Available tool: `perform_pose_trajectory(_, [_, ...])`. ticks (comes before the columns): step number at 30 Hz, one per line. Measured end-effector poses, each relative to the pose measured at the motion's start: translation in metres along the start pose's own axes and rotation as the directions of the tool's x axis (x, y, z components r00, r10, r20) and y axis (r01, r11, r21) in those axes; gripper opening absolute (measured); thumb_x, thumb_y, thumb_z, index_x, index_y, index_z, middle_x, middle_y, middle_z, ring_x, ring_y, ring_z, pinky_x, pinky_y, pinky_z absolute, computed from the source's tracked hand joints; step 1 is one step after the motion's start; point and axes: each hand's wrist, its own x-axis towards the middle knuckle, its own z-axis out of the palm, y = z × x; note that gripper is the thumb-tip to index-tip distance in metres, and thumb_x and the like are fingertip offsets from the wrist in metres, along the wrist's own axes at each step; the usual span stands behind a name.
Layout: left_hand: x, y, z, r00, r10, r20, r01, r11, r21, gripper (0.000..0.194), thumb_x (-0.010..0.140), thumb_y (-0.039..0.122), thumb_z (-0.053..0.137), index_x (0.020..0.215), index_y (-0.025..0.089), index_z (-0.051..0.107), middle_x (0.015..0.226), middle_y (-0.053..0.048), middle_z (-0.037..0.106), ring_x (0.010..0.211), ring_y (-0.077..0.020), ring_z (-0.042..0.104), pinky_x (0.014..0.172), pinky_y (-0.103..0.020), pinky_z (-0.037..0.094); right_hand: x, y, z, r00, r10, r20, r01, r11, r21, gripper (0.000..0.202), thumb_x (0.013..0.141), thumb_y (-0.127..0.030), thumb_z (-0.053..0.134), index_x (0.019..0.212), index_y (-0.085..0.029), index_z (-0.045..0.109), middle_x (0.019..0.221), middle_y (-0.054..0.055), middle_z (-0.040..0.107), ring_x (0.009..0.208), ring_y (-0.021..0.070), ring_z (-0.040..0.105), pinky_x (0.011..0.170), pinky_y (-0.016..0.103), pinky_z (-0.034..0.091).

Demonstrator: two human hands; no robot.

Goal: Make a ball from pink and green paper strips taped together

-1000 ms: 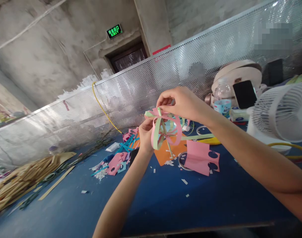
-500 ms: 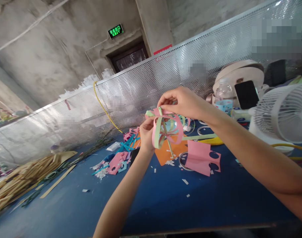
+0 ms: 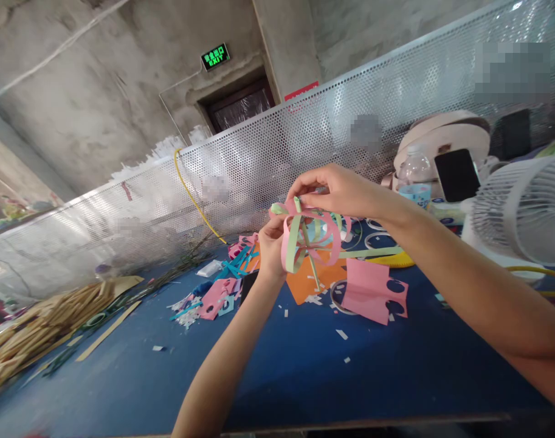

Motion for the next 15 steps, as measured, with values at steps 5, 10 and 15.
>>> perform_pose_trajectory(5, [-0.0038,0.0045,0.0027,1.0,-0.007,0.005,0.007,1.0,-0.015,0.012,0.075,0.03,0.083,0.081,0.022,0.077,0.074,0.0,0.073,0.06,-0.0104,0.062,0.055,-0.022,0.051,0.0015,0.0038,-0.0006,0.996,-0.035,0.084,0.023,0.99,0.139,0.024,0.085,-0.015,0.056,0.103,-0.019,0.071,0.103,0.003,0.075,0.091,0.018,0.066,0.08,0.03,0.048])
perform_pose_trajectory(10, [-0.0064,0.0084,0.0054,1.0,-0.021,0.019,0.022,1.0,-0.02,0.014,0.074,0.032,0.084,0.082,0.022,0.077,0.075,-0.001,0.074,0.06,-0.0115,0.064,0.055,-0.023,0.052,0.0014,0.0065,-0.0008,0.989,-0.005,0.146,-0.032,0.968,0.248,0.025,0.086,-0.02,0.06,0.109,-0.022,0.069,0.104,0.003,0.074,0.093,0.0189,0.066,0.081,0.03,0.05])
perform_pose_trajectory(15, [-0.0033,0.0046,0.0039,0.999,-0.027,0.032,0.031,0.994,-0.104,0.018,0.071,0.033,0.086,0.082,0.023,0.076,0.074,0.001,0.073,0.061,-0.0109,0.064,0.059,-0.024,0.053,0.0005,0.0041,-0.0017,0.987,0.025,0.158,-0.075,0.945,0.318,0.029,0.085,-0.024,0.062,0.113,-0.024,0.069,0.109,0.003,0.074,0.098,0.0207,0.066,0.083,0.031,0.052])
